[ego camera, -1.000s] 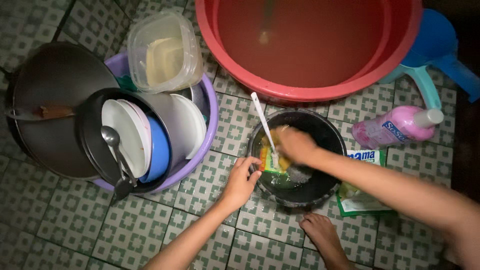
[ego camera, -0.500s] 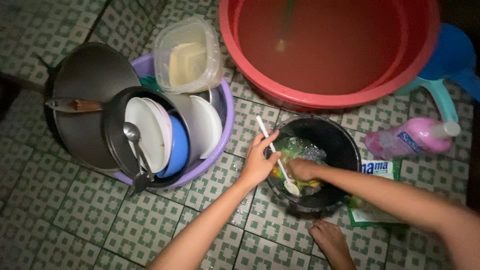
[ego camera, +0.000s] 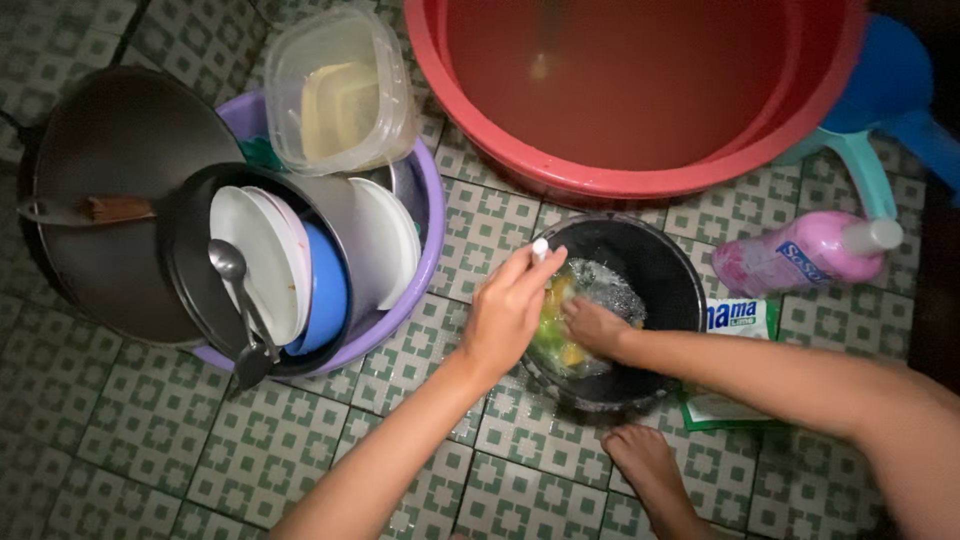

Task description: The person washes several plates, bowls, and a large pan in a washbasin by hand, using a sponge and dish soap.

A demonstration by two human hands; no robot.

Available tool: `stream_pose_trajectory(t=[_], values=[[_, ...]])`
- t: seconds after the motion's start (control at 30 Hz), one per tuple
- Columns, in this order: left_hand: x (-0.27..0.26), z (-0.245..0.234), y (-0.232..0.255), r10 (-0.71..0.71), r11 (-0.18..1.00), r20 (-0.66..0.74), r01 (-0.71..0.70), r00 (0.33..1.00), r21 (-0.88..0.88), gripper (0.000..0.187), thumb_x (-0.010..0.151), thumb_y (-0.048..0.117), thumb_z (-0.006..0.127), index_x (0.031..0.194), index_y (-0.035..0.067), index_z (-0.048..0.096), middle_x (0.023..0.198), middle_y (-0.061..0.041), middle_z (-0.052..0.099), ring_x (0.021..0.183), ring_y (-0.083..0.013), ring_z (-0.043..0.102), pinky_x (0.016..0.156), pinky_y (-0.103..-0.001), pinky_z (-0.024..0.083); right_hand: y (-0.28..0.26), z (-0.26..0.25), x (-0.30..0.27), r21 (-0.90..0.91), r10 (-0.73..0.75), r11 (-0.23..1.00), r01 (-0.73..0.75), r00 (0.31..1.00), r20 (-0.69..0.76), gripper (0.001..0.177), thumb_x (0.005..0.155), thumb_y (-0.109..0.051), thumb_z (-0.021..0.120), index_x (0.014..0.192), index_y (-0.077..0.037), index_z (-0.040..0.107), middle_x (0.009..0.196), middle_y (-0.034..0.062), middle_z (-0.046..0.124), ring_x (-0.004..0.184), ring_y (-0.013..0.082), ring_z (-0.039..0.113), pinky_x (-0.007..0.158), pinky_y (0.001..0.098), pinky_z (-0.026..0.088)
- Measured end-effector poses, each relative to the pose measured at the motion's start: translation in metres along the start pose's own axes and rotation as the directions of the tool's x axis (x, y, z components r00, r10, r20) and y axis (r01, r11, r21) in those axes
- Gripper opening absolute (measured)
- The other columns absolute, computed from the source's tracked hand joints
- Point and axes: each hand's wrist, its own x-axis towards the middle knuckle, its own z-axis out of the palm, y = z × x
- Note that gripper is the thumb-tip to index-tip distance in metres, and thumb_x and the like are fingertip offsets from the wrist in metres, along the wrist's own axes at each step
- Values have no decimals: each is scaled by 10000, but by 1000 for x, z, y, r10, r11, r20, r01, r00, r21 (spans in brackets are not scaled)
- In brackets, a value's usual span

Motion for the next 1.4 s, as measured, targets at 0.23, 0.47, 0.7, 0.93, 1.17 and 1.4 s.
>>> stream_pose_trajectory(t=[0.23,0.47,0.7,0.93,1.17,1.4], values=[[-12,-5,1,-29,1000,31,29,999,-5,439,916,-85,605,1332,49,651,1244,-187,643,1089,-381,673,914,-424,550,40,-12,-14,850,182,489,-196,976,121,303,1006,-236,465,1224,-65,589,967,188,721,890,360,713,783,468,555],[-20,1,-4,-7,1000,15,6,1000,24,439,917,-86,610,1330,55,653,1251,-173,646,1108,-373,674,939,-425,544,75,-77,-16,908,616,175,-381,762,201,313,991,-199,516,1223,-13,614,1073,218,745,1024,359,734,858,463,582],[-25,7,-7,-49,999,60,48,997,20,445,906,-82,611,1324,61,667,1238,-179,641,1082,-376,668,912,-423,552,-26,-38,25,456,333,775,-437,896,294,716,936,-285,533,1559,-67,256,1613,267,213,1466,486,247,1117,646,237],[-26,-3,-6,-95,995,71,94,993,11,424,919,-66,622,1316,75,674,1214,-132,656,988,-326,688,878,-410,559,21,2,2,833,-38,468,-297,934,354,452,900,-228,574,1318,-62,614,1159,195,749,1037,329,736,861,468,573],[-36,4,-14,-35,999,47,34,998,26,417,905,-73,634,1299,59,675,1235,-148,646,1091,-352,671,918,-420,550,66,-23,-20,823,536,250,-510,781,321,622,907,-173,609,1486,-101,394,1440,256,525,1292,403,561,1046,453,496],[-29,15,-17,43,998,98,-48,994,52,439,897,-70,645,1320,47,658,1249,-177,626,1144,-368,643,960,-423,534,4,-77,12,590,352,530,-608,792,500,1066,825,-237,836,1531,0,74,1578,276,202,1424,565,243,1114,615,294]])
